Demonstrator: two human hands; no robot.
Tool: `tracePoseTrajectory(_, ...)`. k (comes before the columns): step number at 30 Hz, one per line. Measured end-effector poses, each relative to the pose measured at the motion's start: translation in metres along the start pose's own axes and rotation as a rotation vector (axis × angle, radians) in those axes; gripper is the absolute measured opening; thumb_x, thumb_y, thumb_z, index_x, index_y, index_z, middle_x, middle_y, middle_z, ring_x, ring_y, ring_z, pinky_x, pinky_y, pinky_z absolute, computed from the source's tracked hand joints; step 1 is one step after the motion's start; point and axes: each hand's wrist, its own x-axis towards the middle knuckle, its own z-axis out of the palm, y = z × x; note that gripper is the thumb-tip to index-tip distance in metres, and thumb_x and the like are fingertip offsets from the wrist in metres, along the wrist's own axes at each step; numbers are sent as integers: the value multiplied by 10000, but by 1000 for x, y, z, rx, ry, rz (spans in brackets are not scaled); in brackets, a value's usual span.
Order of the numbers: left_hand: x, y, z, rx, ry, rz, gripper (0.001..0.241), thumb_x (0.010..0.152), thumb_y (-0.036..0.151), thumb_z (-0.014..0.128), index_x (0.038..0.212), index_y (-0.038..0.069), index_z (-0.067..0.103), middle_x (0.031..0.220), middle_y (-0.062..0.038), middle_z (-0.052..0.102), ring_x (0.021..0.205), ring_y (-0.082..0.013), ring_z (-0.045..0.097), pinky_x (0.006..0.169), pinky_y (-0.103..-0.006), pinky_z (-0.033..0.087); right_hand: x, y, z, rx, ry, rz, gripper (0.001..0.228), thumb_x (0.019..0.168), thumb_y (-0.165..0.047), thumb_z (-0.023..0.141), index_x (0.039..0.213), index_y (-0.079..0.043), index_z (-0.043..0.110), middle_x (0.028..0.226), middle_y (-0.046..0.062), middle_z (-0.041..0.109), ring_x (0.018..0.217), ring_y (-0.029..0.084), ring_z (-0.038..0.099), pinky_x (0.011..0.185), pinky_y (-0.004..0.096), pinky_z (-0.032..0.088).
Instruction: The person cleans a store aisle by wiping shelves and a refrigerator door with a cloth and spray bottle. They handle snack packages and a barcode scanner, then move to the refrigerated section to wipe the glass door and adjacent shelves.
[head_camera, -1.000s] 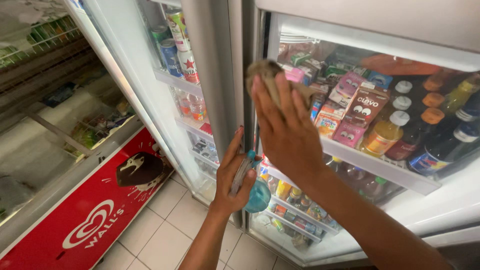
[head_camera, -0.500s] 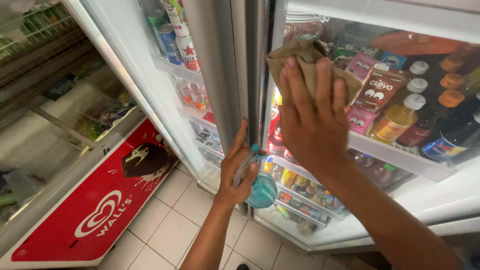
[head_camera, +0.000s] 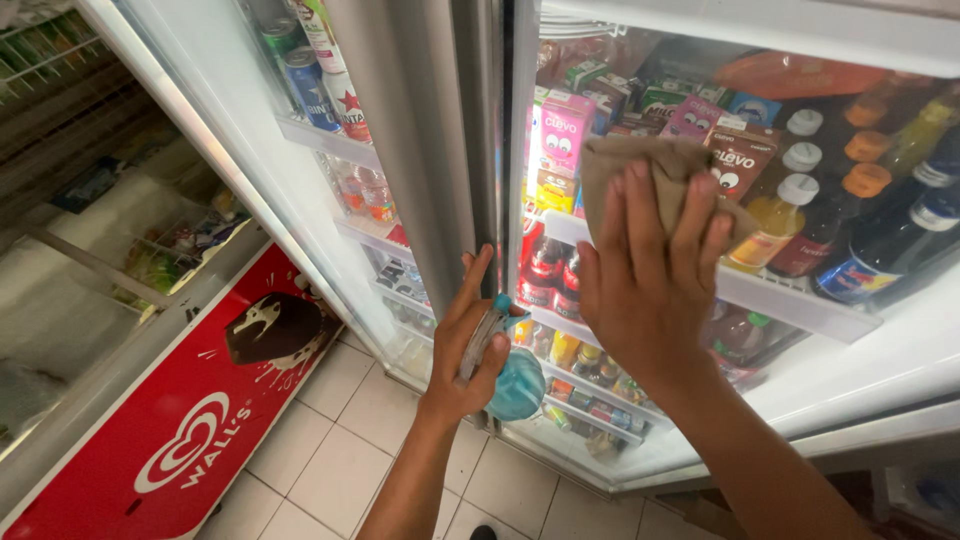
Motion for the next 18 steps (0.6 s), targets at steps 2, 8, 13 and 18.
tracePoseTrajectory(2, -1, 3, 0, -20, 15, -10, 358, 1033, 269, 554, 1035, -70, 672, 1670, -311, 352, 1636, -477, 228, 1307, -506, 229, 27, -20, 12, 84, 86, -55, 508, 1098, -279, 665, 1485, 47, 616, 1633, 139, 421, 1486, 489, 333, 1243, 550, 173)
tracePoseTrajectory(8, -2, 7, 17, -27, -1, 58, 425, 1016, 321, 546, 1071, -71, 699, 1663, -292, 351, 1611, -421, 310, 1292, -484, 266, 12, -34, 15, -72, 54, -233, 492, 1033, -198, 613, 1516, -107, 635, 1648, 0, 432, 1530, 280, 375, 1260, 430, 213)
tracePoseTrajectory(13, 0, 1, 47, -116, -106, 63, 455, 1063, 359, 552, 1037, -80, 667, 1676, -298, 339, 1486, -366, 504, 1153, -440, 478, -36, 31, -25, 86, -22, 89, 489, 1058, -273, 662, 1480, -42, 579, 1580, 130, 449, 1487, 450, 386, 1241, 568, 287)
tracePoseTrajectory(18, 7, 3, 49, -239, -77, 56, 502, 1076, 383, 537, 1054, -111, 626, 1660, -295, 332, 1347, -319, 564, 996, -374, 604, -38, 60, -38, 18, 86, 244, 664, 993, -206, 599, 1494, 176, 389, 1569, 315, 329, 1422, 641, 216, 1246, 694, 205)
